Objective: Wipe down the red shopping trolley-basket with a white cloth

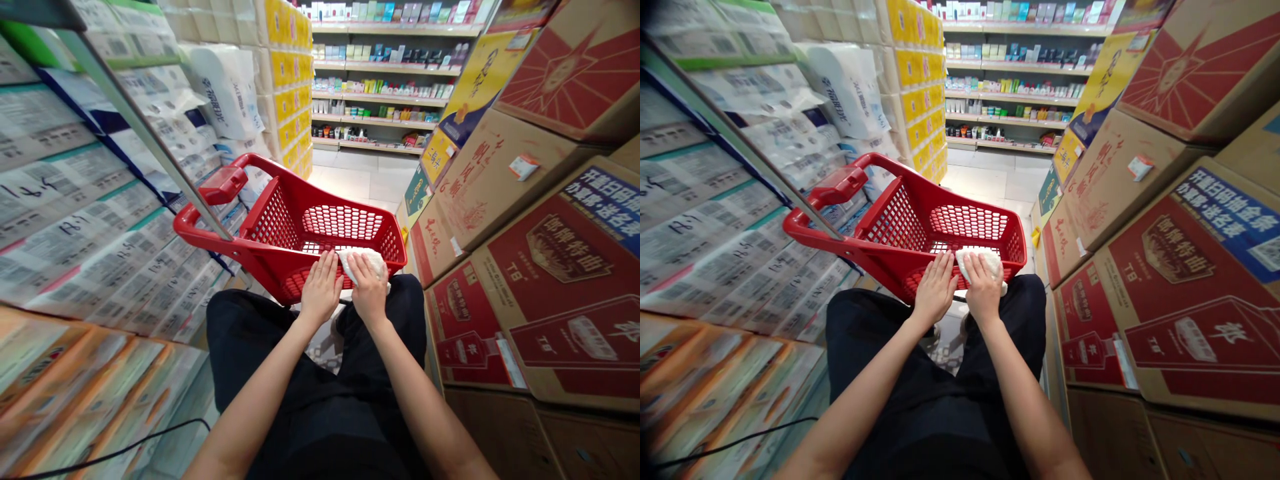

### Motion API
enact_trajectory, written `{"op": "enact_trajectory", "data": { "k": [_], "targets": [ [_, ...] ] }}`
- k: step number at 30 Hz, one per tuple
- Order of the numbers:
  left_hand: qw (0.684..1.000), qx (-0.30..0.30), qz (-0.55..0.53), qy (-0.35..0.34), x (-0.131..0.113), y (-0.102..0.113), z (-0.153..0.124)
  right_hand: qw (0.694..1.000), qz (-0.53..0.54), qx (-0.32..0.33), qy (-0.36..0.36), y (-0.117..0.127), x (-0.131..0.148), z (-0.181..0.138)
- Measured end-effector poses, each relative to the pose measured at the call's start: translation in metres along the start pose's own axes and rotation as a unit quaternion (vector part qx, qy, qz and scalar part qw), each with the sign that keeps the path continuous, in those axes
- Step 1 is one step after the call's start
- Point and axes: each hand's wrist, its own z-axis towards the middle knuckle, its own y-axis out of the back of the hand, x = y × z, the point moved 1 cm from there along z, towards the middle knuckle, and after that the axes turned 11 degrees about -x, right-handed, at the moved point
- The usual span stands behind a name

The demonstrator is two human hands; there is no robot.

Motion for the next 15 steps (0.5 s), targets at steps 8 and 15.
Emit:
{"op": "enact_trajectory", "data": {
  "k": [8,15],
  "targets": [
    [1.000,-0.007,-0.012,0.001,0.001,-0.002,-0.001,0.991,-0.022,-0.049,-0.120,0.017,-0.098,-0.026],
    [1.000,-0.006,-0.011,0.000,0.002,-0.003,-0.001,0.983,-0.031,-0.066,-0.166,0.006,-0.060,-0.015]
  ]
}}
